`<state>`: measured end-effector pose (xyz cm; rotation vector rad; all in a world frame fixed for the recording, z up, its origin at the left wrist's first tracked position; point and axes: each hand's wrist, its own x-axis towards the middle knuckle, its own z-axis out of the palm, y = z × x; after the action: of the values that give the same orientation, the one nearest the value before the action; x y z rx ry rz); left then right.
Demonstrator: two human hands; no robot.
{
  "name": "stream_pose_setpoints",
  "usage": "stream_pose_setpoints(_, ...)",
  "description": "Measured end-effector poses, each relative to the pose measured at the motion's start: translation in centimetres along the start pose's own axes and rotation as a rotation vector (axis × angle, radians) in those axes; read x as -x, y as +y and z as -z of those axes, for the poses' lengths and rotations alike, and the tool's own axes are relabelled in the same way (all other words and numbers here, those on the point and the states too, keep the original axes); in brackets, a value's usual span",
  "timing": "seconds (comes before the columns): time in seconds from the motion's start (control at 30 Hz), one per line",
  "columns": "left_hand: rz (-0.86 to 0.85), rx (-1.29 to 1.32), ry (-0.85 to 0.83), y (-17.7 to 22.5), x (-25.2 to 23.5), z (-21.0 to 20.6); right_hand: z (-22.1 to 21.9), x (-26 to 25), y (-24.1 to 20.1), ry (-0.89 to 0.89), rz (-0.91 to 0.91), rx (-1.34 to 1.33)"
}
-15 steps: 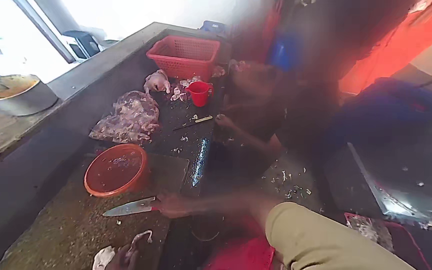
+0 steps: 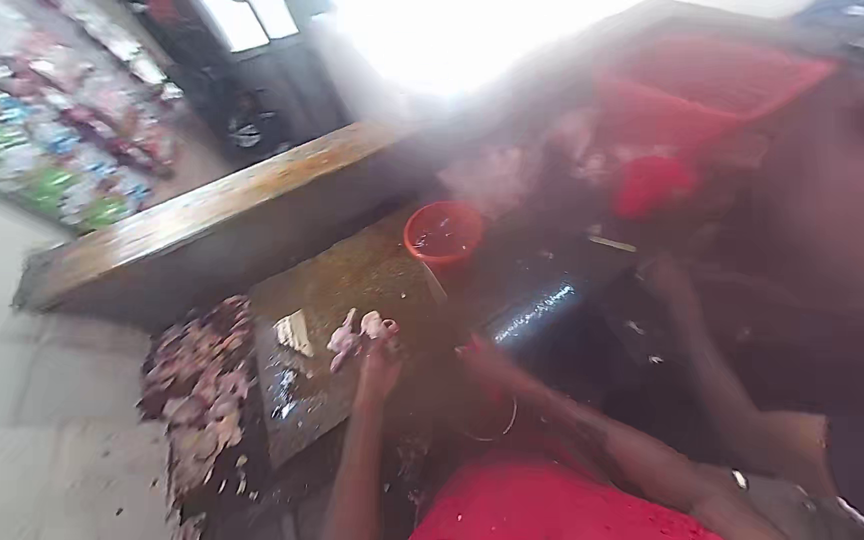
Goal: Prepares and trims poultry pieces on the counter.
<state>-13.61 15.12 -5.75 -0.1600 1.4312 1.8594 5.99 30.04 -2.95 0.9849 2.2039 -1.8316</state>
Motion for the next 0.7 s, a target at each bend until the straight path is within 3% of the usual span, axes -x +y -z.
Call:
stream_pose_setpoints(0.17, -0.024, 0.226, 0.077, -4.4, 3.4, -4.1, -0.2, 3.4, 1.4, -0.113, 0.183, 0.102)
stream_pose_setpoints(0.33, -0.250, 0.018, 0.338, -6.2, 7.8, -7.9, -0.8, 6.5, 0.5, -0.234, 0.331, 0.189)
stream_pose_setpoints(0.47, -0.372, -0.200, 0.446, -6.6, 11.3, -8.1, -1.6, 8.0, 0.0, -0.259, 0.411, 0.241)
stream_pose_setpoints(0.53, -0.405, -0.160, 0.504, -6.9, 11.9, -8.0, -2.0, 8.8, 0.0, -0.270, 0.403, 0.272)
stream_pose_setpoints(0.7, -0.434, -0.018, 0.471, -8.8, 11.4, -6.8, -2.7, 10.6, 3.7, -0.318, 0.392, 0.291)
